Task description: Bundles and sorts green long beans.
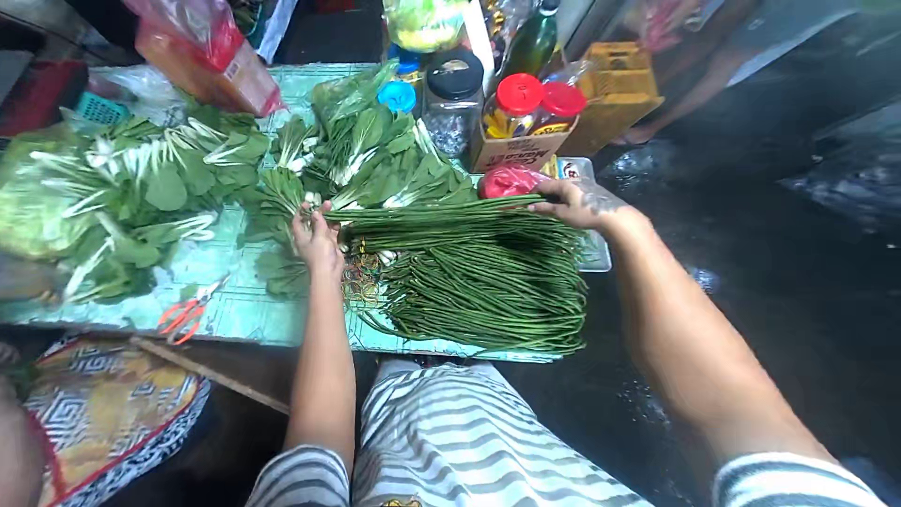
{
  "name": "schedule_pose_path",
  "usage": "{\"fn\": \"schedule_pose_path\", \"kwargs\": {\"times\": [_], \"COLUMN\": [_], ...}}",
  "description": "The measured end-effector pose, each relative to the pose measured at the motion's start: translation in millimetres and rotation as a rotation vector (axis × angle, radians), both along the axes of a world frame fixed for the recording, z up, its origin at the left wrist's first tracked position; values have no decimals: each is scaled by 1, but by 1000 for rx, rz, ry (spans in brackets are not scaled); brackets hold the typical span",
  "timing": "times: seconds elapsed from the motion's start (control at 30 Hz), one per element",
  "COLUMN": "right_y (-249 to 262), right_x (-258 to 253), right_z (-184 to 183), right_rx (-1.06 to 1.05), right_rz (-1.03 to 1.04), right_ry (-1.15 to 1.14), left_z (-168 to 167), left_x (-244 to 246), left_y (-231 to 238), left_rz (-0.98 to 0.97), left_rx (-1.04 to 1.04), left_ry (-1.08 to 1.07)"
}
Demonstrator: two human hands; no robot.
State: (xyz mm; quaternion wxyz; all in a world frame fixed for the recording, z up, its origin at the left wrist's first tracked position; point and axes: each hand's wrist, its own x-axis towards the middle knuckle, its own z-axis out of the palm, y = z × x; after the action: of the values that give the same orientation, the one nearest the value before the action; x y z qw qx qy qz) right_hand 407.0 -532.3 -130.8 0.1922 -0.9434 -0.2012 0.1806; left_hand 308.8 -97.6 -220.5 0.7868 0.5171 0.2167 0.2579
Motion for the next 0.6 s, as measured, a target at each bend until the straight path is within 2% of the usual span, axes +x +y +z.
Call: {"fn": "schedule_pose_path", "kwargs": {"times": [0.03, 0.1, 0.13, 0.2, 0.3, 0.4, 0.43, 0.5, 0.6], "right_y": [-1, -16, -19, -18, 5, 39, 54, 91, 139], "right_x": [16, 41, 43, 37, 7, -35, -53, -93, -135], "right_z": [-15, -68, -85, -113, -98, -75, -73, -83, -128], "right_rx": [-44, -98, -150, -216, -215, -101, -49, 1, -53], "right_rz": [-32, -73, -115, -196, -303, -483, -484, -352, -218], "right_ry": [10, -51, -45, -48, -42, -163, -212, -267, -142], "left_z": [-9, -29, -37, -41, -32, -31, -33, -35, -42], "left_x": [7, 13, 14, 11, 10, 15, 14, 3, -29], "left_y": [1, 6, 8, 11, 11, 11, 9, 6, 9], "left_rz": [1, -65, -115, -204, -361, -466, -456, -354, -144], "left_rx": [129, 358, 470, 668, 872, 1122, 1179, 1208, 1095], "left_ry": [106, 346, 417, 428, 332, 371, 385, 407, 444]}}
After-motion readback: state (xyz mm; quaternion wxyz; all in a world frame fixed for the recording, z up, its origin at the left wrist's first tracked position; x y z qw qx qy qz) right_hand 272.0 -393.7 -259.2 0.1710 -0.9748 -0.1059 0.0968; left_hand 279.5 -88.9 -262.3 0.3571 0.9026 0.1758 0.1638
